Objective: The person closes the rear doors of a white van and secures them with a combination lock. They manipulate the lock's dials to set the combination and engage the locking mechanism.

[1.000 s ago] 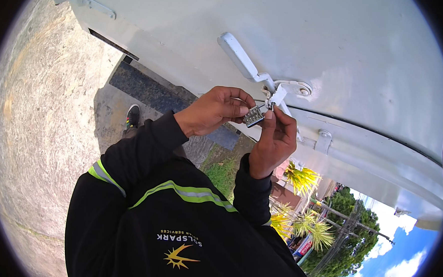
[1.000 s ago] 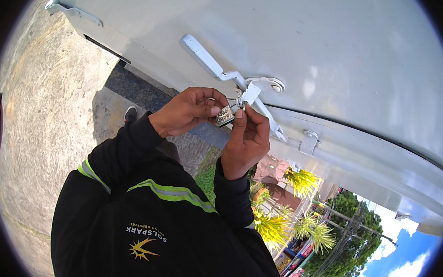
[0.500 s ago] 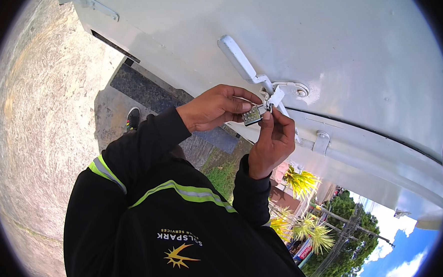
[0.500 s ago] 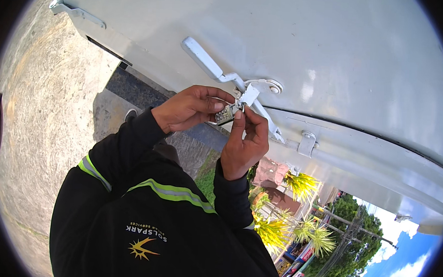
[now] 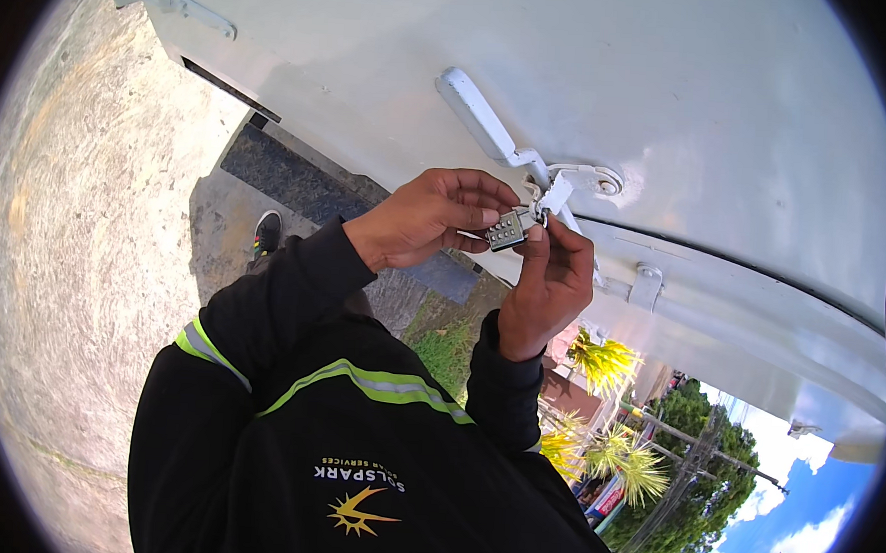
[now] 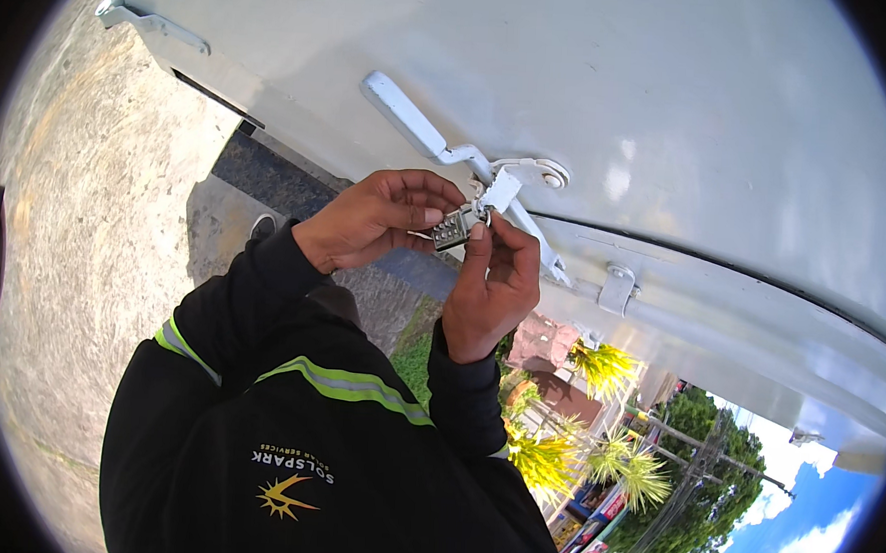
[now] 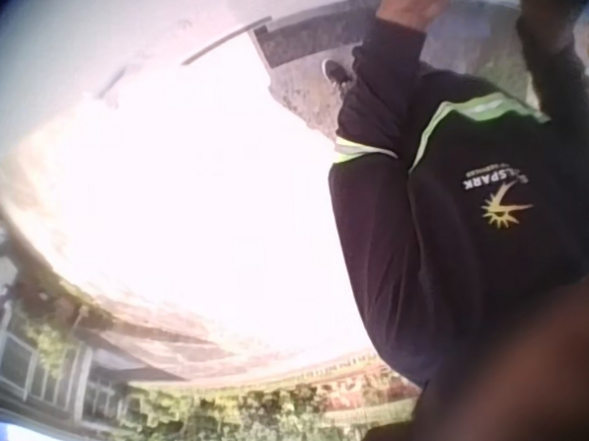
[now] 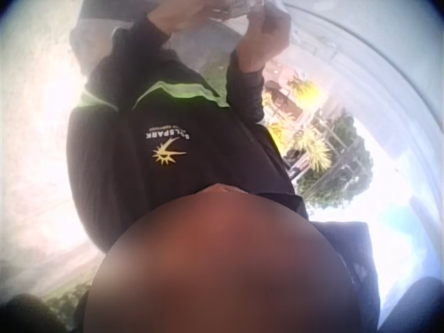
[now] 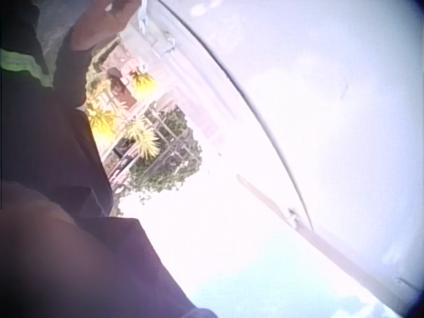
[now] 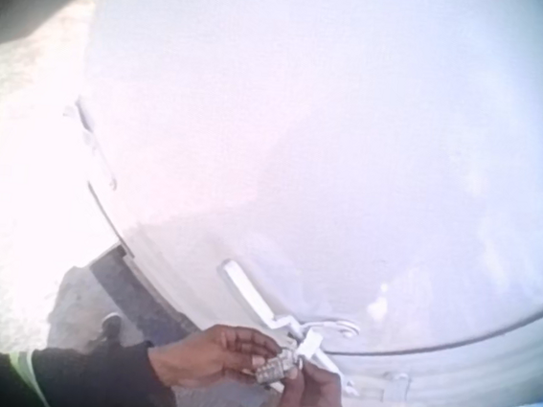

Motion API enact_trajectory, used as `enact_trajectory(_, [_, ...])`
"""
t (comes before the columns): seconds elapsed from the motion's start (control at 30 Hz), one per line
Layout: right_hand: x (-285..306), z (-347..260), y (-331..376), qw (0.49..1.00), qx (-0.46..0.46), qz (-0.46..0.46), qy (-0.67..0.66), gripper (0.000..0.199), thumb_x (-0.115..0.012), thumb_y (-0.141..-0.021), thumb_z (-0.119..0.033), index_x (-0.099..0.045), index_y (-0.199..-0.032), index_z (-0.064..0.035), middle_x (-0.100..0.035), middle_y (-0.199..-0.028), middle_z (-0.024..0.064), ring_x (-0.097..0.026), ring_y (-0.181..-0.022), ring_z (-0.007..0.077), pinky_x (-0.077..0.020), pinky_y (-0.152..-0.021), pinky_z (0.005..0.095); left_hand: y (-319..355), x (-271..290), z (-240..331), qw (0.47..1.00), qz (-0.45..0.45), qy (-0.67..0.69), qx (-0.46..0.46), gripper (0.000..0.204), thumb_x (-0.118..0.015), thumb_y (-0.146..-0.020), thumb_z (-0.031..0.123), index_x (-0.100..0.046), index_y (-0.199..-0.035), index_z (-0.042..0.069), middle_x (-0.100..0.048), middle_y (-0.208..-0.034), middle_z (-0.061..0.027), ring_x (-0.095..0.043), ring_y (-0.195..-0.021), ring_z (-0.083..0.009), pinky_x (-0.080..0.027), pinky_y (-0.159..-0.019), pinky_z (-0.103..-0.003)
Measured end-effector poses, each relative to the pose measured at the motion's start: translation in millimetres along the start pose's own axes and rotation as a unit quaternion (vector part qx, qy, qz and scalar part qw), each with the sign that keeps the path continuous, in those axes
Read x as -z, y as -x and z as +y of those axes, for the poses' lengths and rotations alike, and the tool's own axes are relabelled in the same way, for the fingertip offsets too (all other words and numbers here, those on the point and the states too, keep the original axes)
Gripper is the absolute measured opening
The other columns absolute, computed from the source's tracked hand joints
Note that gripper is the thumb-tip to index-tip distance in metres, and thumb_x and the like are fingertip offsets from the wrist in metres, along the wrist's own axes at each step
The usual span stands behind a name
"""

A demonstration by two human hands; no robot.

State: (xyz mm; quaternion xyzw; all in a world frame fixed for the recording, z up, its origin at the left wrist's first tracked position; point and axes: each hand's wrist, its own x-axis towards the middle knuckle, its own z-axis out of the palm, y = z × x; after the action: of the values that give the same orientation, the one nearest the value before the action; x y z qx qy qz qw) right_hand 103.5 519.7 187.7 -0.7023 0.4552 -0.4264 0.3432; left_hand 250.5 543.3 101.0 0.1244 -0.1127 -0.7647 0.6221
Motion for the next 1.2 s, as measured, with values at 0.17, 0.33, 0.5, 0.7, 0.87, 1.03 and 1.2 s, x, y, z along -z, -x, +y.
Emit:
enact_trajectory(0.17, [-1,-8,-2,0.999,-0.027,-0.005,-0.022,0.015,-0.067,-0.099,0.002,-0.064,-0.113,0.0058,-0.071,-0.106,0.0121,-0.067,-0.093,0.0122,-0.0549,-0.082,0.0261,0,1,-4,0.998,-0.036,0.055,-0.017,0.032,-0.064,-0.1,0.006,-0.06,-0.132,0.004,-0.072,-0.112,-0.0058,-0.068,-0.099,-0.0126,-0.057,-0.084,-0.03])
enact_trajectory(0.33, [1,-13,-6,0.999,-0.047,-0.011,-0.01,0.014,-0.068,-0.098,0.003,-0.064,-0.111,0.0063,-0.071,-0.102,0.0111,-0.067,-0.087,0.0115,-0.0563,-0.078,0.0254,3,1,-3,0.996,-0.037,0.069,-0.028,0.039,-0.065,-0.099,0.002,-0.057,-0.138,0.002,-0.071,-0.115,-0.0056,-0.068,-0.102,-0.0126,-0.055,-0.085,-0.029])
enact_trajectory(0.5, [-1,-16,-8,0.997,-0.067,-0.004,-0.04,0.013,-0.068,-0.097,0.003,-0.065,-0.109,0.0041,-0.07,-0.095,0.0084,-0.066,-0.083,0.0099,-0.0565,-0.073,0.0241,1,1,-2,0.998,-0.035,0.029,-0.038,0.041,-0.065,-0.099,-0.001,-0.056,-0.139,0.001,-0.071,-0.115,-0.0063,-0.067,-0.101,-0.0116,-0.053,-0.086,-0.028])
enact_trajectory(0.7, [1,-23,-8,0.996,-0.094,-0.006,0.004,0.016,-0.071,-0.095,0.003,-0.066,-0.11,0.0021,-0.069,-0.094,0.0063,-0.065,-0.082,0.0088,-0.0558,-0.07,0.023,-1,2,-6,0.999,-0.027,0.015,-0.042,0.041,-0.065,-0.098,-0.002,-0.057,-0.138,0.001,-0.071,-0.113,-0.0051,-0.066,-0.102,-0.0107,-0.051,-0.088,-0.027])
enact_trajectory(0.87, [2,-25,-8,0.993,-0.112,-0.021,-0.023,0.018,-0.072,-0.094,0.002,-0.066,-0.111,0.0026,-0.069,-0.094,0.0069,-0.066,-0.081,0.0099,-0.0573,-0.068,0.024,-1,4,-11,0.998,-0.028,0.028,-0.051,0.04,-0.066,-0.098,-0.002,-0.057,-0.137,0.001,-0.07,-0.115,-0.0058,-0.065,-0.105,-0.0118,-0.051,-0.091,-0.028])
enact_trajectory(1.03, [6,-25,-7,0.985,-0.152,-0.02,-0.081,0.02,-0.07,-0.094,0.004,-0.064,-0.113,0.004,-0.068,-0.097,0.0083,-0.067,-0.084,0.0127,-0.0605,-0.068,0.0265,1,3,-17,0.996,-0.02,0.015,-0.081,0.038,-0.065,-0.098,-0.002,-0.058,-0.134,-0.001,-0.067,-0.119,-0.0086,-0.063,-0.11,-0.0134,-0.051,-0.095,-0.03])
enact_trajectory(1.2, [3,-19,-7,0.984,-0.138,-0.03,-0.11,0.023,-0.067,-0.096,0.004,-0.062,-0.118,0.0012,-0.068,-0.101,0.0088,-0.069,-0.086,0.0144,-0.0644,-0.066,0.031,3,0,-14,0.996,-0.004,-0.004,-0.088,0.033,-0.065,-0.098,-0.002,-0.06,-0.131,-0.003,-0.067,-0.119,-0.0099,-0.063,-0.11,-0.0135,-0.051,-0.097,-0.03])
